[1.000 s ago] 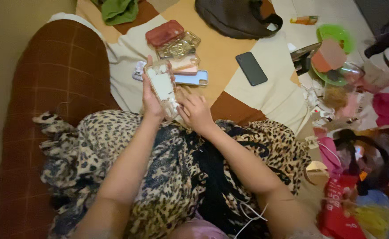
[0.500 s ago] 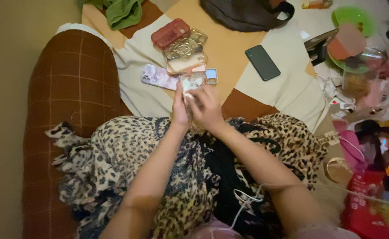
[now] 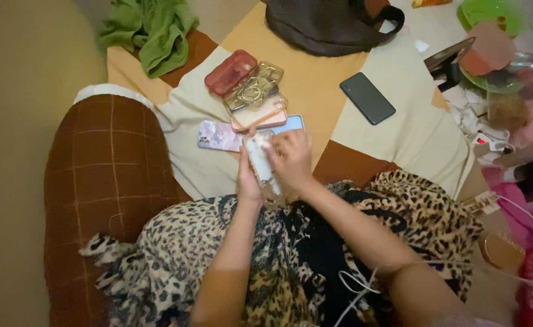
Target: The person wipes the surface of a clear phone case with a white cloth, turning it over to clean both sides. They then place the case down and pick up a light blue phone case to wipe it as well.
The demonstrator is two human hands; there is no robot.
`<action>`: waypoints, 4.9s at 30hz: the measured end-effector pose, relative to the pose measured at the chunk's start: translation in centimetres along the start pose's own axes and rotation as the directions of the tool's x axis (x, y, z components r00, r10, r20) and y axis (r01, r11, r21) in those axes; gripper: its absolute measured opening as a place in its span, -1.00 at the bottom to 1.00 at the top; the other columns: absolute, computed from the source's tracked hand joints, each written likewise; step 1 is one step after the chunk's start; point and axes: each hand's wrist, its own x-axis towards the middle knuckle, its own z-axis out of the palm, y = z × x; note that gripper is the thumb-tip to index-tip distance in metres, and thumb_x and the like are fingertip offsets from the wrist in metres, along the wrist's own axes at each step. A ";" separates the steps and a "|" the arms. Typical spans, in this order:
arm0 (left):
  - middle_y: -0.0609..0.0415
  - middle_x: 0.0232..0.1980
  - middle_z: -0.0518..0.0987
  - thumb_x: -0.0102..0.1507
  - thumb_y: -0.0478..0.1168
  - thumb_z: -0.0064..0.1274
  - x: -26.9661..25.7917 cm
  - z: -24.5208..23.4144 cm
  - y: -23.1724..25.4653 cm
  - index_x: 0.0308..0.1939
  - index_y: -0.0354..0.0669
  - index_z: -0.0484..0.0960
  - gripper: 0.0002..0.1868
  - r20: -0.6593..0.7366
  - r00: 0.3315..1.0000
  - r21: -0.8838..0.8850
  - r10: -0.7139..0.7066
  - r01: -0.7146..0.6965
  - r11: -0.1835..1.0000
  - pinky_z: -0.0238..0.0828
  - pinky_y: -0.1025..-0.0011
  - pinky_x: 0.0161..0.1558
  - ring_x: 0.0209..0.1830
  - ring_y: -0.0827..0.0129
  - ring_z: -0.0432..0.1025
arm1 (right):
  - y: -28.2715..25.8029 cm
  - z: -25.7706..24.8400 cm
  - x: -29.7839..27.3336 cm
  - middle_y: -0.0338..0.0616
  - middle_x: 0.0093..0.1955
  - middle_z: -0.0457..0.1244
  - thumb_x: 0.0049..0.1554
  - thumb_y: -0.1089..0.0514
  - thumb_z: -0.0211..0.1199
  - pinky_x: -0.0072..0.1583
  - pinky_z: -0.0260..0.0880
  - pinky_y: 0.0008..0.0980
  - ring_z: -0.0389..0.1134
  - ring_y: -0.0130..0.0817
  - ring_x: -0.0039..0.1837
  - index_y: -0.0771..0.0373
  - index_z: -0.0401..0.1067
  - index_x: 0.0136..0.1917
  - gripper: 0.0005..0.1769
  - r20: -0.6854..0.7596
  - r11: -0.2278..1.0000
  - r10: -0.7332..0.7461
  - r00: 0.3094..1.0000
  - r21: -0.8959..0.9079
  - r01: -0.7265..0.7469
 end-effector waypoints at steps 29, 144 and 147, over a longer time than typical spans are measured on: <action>-0.07 0.28 0.54 0.51 0.15 -0.44 1.7 0.1 1.2 0.48 -0.17 0.33 -0.37 0.106 0.991 -0.090 -0.076 0.086 0.992 0.37 0.28 0.27 0.21 0.20 0.45 | -1.1 -1.8 -1.1 -0.28 -0.03 0.29 0.05 0.16 0.42 0.09 0.07 -0.16 0.29 -0.28 0.07 0.06 0.56 0.08 -0.71 0.254 0.990 -0.130 0.958 0.083 0.113; 0.00 -0.02 0.63 0.41 -0.12 0.02 13.6 3.1 2.7 0.10 -0.33 0.52 -0.66 0.199 0.943 0.484 0.265 -0.330 0.811 0.50 0.36 0.04 -0.06 0.35 0.52 | -9.4 -6.1 -8.8 -0.09 -0.29 0.37 0.13 0.06 0.19 0.12 0.20 0.16 0.41 -0.12 -0.20 0.14 0.51 -0.19 -0.84 0.801 0.888 -0.376 0.466 0.456 -0.067; 0.04 -0.04 0.63 0.39 -0.14 -0.02 12.5 4.0 3.8 0.12 -0.28 0.50 -0.69 0.227 0.941 0.487 0.250 -0.332 0.808 0.52 0.37 -0.01 -0.10 0.37 0.52 | -6.4 -5.2 -7.0 -0.07 -0.23 0.39 0.18 0.00 0.17 -0.09 0.41 -0.13 0.41 -0.15 -0.21 0.13 0.55 -0.10 -0.78 0.850 0.939 -0.083 0.520 0.241 -0.245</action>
